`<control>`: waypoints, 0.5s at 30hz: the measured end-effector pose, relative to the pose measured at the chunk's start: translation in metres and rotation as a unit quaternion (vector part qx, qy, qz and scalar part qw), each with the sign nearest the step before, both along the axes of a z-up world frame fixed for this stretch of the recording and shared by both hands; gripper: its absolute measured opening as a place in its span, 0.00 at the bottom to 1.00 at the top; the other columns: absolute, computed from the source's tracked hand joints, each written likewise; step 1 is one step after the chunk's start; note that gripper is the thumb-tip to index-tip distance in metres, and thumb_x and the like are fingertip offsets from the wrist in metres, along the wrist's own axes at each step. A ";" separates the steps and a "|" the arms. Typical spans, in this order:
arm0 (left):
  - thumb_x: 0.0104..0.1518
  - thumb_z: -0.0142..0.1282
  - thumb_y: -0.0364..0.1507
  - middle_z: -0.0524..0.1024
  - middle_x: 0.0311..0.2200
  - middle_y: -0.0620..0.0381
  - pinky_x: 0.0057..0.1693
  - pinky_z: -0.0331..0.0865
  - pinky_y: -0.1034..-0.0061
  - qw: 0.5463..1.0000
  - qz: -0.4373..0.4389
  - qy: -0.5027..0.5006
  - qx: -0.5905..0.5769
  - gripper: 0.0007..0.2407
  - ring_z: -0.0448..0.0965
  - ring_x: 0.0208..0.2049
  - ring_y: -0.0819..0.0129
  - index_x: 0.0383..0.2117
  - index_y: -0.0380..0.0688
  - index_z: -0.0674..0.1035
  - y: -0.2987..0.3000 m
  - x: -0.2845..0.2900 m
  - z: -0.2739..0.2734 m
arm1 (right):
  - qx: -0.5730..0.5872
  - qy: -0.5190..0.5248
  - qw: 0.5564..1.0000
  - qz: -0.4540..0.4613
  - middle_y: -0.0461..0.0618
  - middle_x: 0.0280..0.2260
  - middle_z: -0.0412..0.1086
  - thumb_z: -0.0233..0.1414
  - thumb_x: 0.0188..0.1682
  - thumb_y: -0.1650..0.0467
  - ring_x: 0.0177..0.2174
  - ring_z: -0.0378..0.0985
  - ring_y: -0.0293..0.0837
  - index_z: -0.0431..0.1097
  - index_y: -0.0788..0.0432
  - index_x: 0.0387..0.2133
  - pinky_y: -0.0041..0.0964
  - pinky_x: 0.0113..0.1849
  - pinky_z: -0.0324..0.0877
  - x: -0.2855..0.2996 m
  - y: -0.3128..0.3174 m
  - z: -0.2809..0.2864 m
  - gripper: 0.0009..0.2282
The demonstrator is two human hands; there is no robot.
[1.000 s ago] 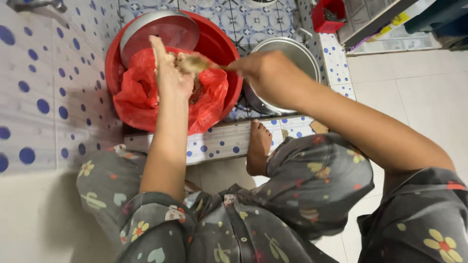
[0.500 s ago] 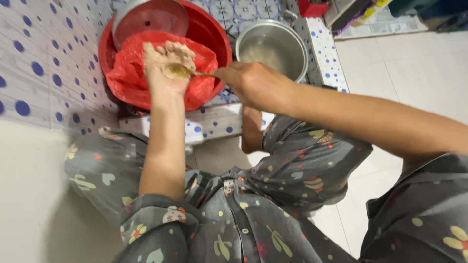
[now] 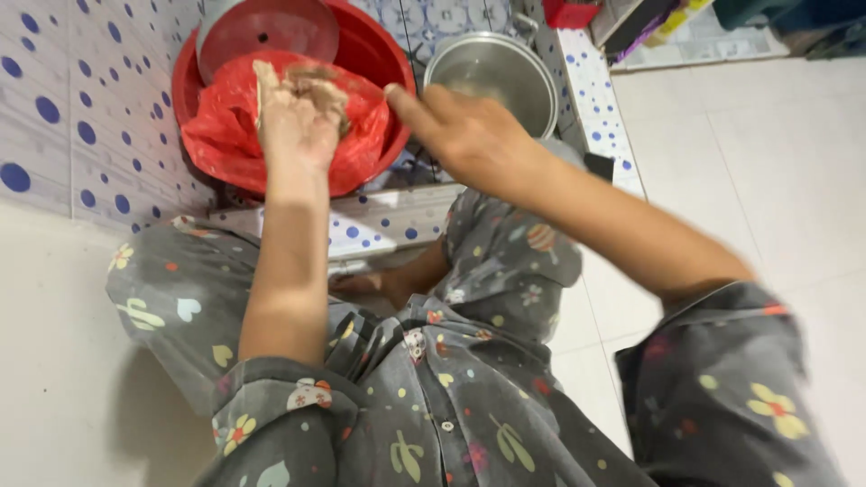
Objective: Forming meatballs from paste using hands and a spoon and placing them into a pot
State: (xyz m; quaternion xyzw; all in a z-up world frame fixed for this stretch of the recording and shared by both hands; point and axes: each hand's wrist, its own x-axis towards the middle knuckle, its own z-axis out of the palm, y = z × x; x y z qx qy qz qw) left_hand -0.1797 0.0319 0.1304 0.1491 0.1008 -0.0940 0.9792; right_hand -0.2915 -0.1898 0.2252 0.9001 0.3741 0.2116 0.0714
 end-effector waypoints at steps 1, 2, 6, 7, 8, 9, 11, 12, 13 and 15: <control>0.64 0.44 0.42 0.75 0.22 0.50 0.33 0.71 0.68 1.000 0.003 -0.003 -0.001 0.18 0.74 0.22 0.63 0.31 0.37 0.75 0.001 -0.001 -0.001 | -0.001 -0.003 1.000 0.003 0.54 0.34 0.62 0.52 0.54 0.80 0.26 0.69 0.54 0.54 0.67 0.64 0.48 0.19 0.63 0.000 -0.005 -0.006 0.24; 0.66 0.42 0.42 0.66 0.17 0.56 0.33 0.62 0.70 0.993 -0.025 -0.064 0.092 0.18 0.65 0.19 0.66 0.23 0.44 0.70 0.002 0.000 -0.002 | 0.167 0.011 0.986 0.021 0.60 0.40 0.68 0.50 0.57 0.80 0.32 0.74 0.56 0.58 0.64 0.62 0.48 0.31 0.70 0.002 -0.009 -0.011 0.20; 0.63 0.57 0.39 0.63 0.13 0.73 0.30 0.61 0.87 0.992 -0.108 -0.038 0.053 0.18 0.62 0.13 0.85 0.13 0.55 0.68 0.003 -0.002 0.013 | 0.490 0.154 0.849 -0.121 0.54 0.24 0.77 0.53 0.47 0.81 0.27 0.83 0.51 0.76 0.62 0.44 0.38 0.33 0.75 0.019 -0.014 -0.085 0.12; 0.63 0.57 0.39 0.63 0.13 0.73 0.30 0.61 0.87 0.992 -0.105 -0.038 0.053 0.18 0.62 0.13 0.85 0.13 0.55 0.68 0.001 0.002 0.010 | 0.490 0.156 0.850 -0.118 0.54 0.24 0.77 0.53 0.47 0.81 0.27 0.83 0.51 0.76 0.62 0.44 0.38 0.33 0.75 0.018 -0.008 -0.101 0.12; 0.63 0.56 0.39 0.61 0.14 0.69 0.23 0.56 0.89 0.995 -0.089 -0.021 0.026 0.17 0.60 0.13 0.82 0.16 0.51 0.69 0.000 0.008 0.006 | 0.531 0.221 0.804 -0.150 0.55 0.21 0.74 0.53 0.49 0.78 0.23 0.78 0.48 0.77 0.62 0.43 0.38 0.30 0.72 0.017 -0.002 -0.117 0.10; 0.63 0.55 0.39 0.59 0.14 0.65 0.16 0.51 0.92 0.997 -0.073 -0.004 -0.002 0.17 0.58 0.12 0.79 0.18 0.47 0.69 -0.002 0.013 0.002 | 0.566 0.286 0.752 -0.182 0.56 0.18 0.72 0.53 0.51 0.76 0.19 0.73 0.46 0.77 0.63 0.41 0.38 0.26 0.69 0.017 0.004 -0.133 0.08; 0.62 0.57 0.38 0.59 0.14 0.64 0.14 0.51 0.91 0.998 -0.063 0.023 -0.009 0.16 0.60 0.12 0.77 0.19 0.46 0.71 -0.002 0.032 -0.018 | 0.605 0.338 0.694 -0.195 0.52 0.16 0.71 0.52 0.51 0.76 0.15 0.69 0.40 0.77 0.63 0.42 0.32 0.20 0.64 0.022 0.016 -0.160 0.09; 0.61 0.59 0.37 0.59 0.13 0.64 0.12 0.52 0.90 0.997 -0.057 0.047 -0.020 0.14 0.62 0.13 0.76 0.20 0.45 0.74 -0.005 0.043 -0.028 | 0.641 0.381 0.633 -0.209 0.48 0.14 0.69 0.52 0.52 0.75 0.11 0.64 0.34 0.77 0.63 0.43 0.26 0.14 0.58 0.024 0.021 -0.173 0.10; 0.61 0.59 0.37 0.59 0.13 0.64 0.12 0.52 0.90 0.997 -0.057 0.050 -0.021 0.14 0.62 0.13 0.76 0.20 0.45 0.74 -0.010 0.039 -0.025 | 0.639 0.383 0.632 -0.212 0.48 0.14 0.69 0.52 0.52 0.75 0.11 0.64 0.34 0.77 0.63 0.43 0.26 0.14 0.58 0.026 0.024 -0.175 0.10; 0.60 0.59 0.40 0.59 0.12 0.65 0.11 0.54 0.94 0.996 -0.039 0.069 0.052 0.16 0.65 0.13 0.75 0.19 0.46 0.71 -0.017 0.037 -0.014 | 0.688 0.407 0.559 -0.219 0.52 0.12 0.68 0.51 0.51 0.77 0.06 0.64 0.36 0.77 0.65 0.43 0.28 0.09 0.57 0.037 0.033 -0.177 0.10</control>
